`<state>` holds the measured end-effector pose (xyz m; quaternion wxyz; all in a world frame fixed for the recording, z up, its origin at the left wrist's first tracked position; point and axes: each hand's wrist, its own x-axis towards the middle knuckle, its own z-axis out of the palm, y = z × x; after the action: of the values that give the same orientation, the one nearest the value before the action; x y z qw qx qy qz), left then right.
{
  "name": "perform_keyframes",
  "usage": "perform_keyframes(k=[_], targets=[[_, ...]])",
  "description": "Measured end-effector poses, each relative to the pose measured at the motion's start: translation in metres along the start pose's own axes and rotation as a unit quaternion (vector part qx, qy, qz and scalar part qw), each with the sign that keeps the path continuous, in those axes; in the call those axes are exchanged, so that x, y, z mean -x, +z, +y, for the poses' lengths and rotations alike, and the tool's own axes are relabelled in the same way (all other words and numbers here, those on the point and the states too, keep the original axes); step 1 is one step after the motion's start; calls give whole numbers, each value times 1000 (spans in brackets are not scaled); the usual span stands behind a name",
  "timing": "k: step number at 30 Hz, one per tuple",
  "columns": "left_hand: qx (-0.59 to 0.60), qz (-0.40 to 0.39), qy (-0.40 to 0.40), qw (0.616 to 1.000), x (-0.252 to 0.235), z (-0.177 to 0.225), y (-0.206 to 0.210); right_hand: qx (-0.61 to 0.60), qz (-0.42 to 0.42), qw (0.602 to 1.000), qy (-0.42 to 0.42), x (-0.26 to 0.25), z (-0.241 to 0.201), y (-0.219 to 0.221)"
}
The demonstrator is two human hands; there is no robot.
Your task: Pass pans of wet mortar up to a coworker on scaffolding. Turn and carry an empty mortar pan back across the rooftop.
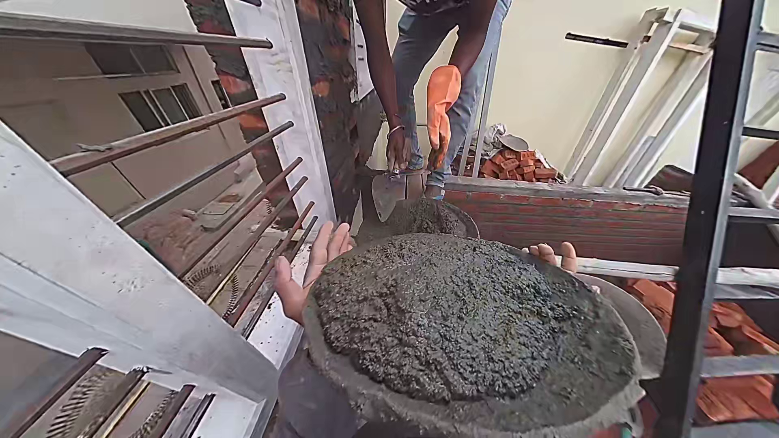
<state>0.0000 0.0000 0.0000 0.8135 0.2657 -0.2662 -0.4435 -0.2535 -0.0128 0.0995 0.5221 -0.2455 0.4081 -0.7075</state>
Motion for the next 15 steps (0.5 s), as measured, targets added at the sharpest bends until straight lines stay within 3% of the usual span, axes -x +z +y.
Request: perform_keyframes(k=[1,2,4,5,7,8,10,15], targets=[[-30,-11,38,999,-10,-5,-3,-78,-175,970,-149,-74,60,-61],[-65,-36,81,994,-23,-11,-8,-144,-282,927,-203,-137,101,-99],[-76,-62,155,983,-48,-26,-15,-174,-192,954,-152,-160,132,-103],[-46,-50,176,982,-61,-37,-18,-183,-106,961,-181,-152,144,-86],[-6,16,193,981,-81,-51,-6,-166,44,966,-195,-129,127,-34],[-8,50,224,973,-89,-55,2,-153,75,968,-185,-125,117,-18],[-67,73,269,958,-103,-60,22,-129,81,976,-159,-132,109,-6],[-140,41,214,966,-136,-68,41,-87,49,991,-90,-161,116,-8]])
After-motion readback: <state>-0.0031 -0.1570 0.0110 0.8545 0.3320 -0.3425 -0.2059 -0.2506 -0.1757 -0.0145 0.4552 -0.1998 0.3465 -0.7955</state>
